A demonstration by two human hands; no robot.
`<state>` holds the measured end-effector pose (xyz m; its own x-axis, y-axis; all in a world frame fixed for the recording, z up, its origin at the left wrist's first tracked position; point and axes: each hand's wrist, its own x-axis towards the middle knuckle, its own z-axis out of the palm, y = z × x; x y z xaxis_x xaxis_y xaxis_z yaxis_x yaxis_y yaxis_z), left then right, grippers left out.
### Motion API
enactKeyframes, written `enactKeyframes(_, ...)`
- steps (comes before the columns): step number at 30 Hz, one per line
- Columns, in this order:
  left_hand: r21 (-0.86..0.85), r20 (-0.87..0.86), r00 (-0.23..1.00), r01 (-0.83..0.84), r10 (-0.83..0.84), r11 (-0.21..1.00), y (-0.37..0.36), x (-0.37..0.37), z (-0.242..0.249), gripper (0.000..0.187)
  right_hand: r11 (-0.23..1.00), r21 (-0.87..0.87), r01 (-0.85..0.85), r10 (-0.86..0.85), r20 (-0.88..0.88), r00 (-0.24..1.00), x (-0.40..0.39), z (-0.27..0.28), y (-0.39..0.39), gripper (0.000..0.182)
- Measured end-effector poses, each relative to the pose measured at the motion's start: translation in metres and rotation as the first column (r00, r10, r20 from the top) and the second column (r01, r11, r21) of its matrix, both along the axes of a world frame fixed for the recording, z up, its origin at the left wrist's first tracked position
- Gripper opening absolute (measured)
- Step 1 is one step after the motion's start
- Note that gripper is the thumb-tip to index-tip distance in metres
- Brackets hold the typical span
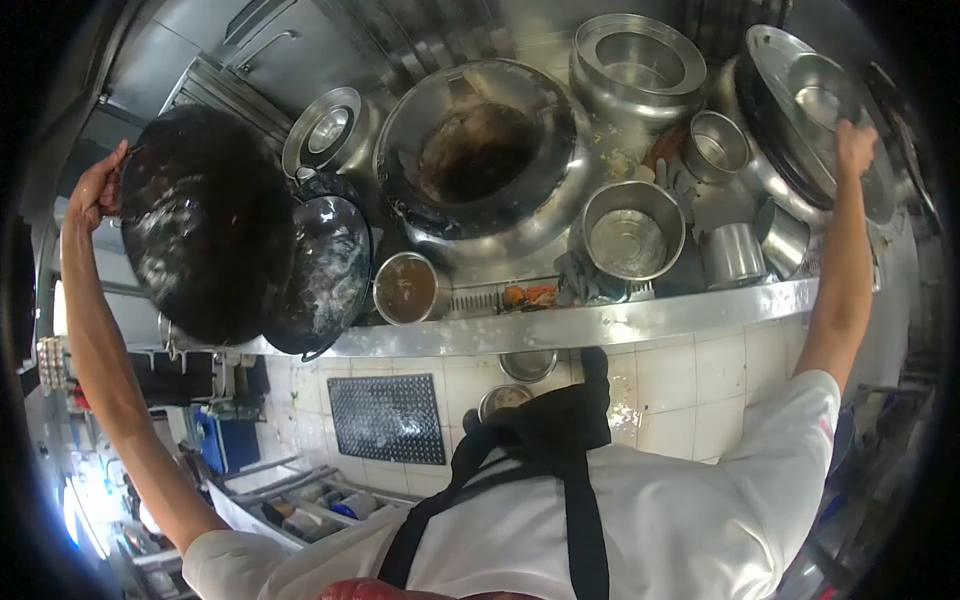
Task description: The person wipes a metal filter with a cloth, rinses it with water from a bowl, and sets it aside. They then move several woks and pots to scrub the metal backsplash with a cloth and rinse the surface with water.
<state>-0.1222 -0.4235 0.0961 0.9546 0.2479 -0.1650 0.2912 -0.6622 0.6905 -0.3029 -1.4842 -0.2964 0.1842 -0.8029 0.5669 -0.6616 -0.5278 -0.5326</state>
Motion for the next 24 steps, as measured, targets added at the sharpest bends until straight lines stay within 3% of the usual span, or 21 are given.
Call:
enactKeyframes(3,-0.411,0.205,0.96,-0.091,0.19,0.907,-0.087,0.009,-0.026,0.039,0.998,0.02,0.065,-0.063,-0.079,0.995,0.0,0.014,-0.048,0.054)
enactKeyframes(4,-0.598,0.057,0.989,0.145,-0.138,0.789,-0.065,0.041,-0.023,0.03,0.998,-0.026,0.065,-0.068,-0.139,0.988,-0.001,0.021,-0.053,0.05)
enactKeyframes(5,-0.6,0.055,0.986,0.158,-0.156,0.785,-0.096,0.051,-0.031,0.03,0.996,-0.028,0.083,-0.086,-0.142,0.986,-0.005,0.021,-0.064,0.05)
enactKeyframes(7,-0.662,0.178,0.976,0.215,-0.128,0.718,-0.156,0.068,-0.054,0.023,0.992,-0.095,-0.085,0.046,-0.355,0.934,-0.015,0.013,-0.081,0.037)
enactKeyframes(9,-0.709,0.234,0.957,0.289,-0.172,0.643,-0.182,0.112,-0.071,0.023,0.973,-0.179,-0.148,0.008,-0.608,0.794,-0.019,-0.023,-0.111,0.027)
enactKeyframes(11,-0.758,0.245,0.968,0.228,-0.057,0.611,-0.203,0.151,-0.088,0.024,0.974,-0.175,-0.145,-0.013,-0.681,0.732,-0.009,-0.06,-0.13,0.023)
enactKeyframes(13,-0.756,0.305,0.952,0.238,0.006,0.609,-0.198,0.174,-0.108,0.025,0.972,-0.125,-0.201,0.096,-0.569,0.817,-0.005,-0.075,-0.109,0.026)
enactKeyframes(14,-0.813,0.309,0.949,0.228,0.065,0.536,-0.184,0.186,-0.12,0.025,0.971,-0.119,-0.207,0.103,-0.573,0.813,-0.002,-0.089,-0.106,0.026)
enactKeyframes(16,-0.899,0.292,0.943,0.214,0.158,0.382,-0.166,0.184,-0.152,0.023,0.975,-0.025,-0.219,0.19,-0.407,0.894,0.005,-0.106,-0.105,0.029)
enactKeyframes(17,-0.899,0.293,0.942,0.213,0.164,0.383,-0.161,0.189,-0.17,0.023,0.974,-0.025,-0.224,0.195,-0.406,0.893,0.005,-0.096,-0.1,0.029)
enactKeyframes(19,-0.973,0.208,0.788,0.106,0.579,0.204,-0.151,0.189,-0.199,0.025,0.844,0.458,-0.278,0.324,-0.023,0.946,0.005,-0.067,-0.082,0.031)
enactKeyframes(21,-0.983,0.106,0.792,-0.007,0.601,0.183,-0.193,0.165,-0.216,0.027,0.843,0.428,-0.326,0.343,0.04,0.939,0.007,-0.07,-0.098,0.029)
enactKeyframes(23,-0.979,0.156,0.718,0.021,0.679,0.203,-0.258,0.132,-0.238,0.031,0.777,0.52,-0.355,0.259,0.25,0.933,0.017,-0.072,-0.109,0.029)
enactKeyframes(24,-0.99,0.137,0.715,0.084,0.686,0.111,-0.273,0.131,-0.258,0.03,0.782,0.51,-0.358,0.251,0.268,0.93,0.017,-0.054,-0.087,0.023)
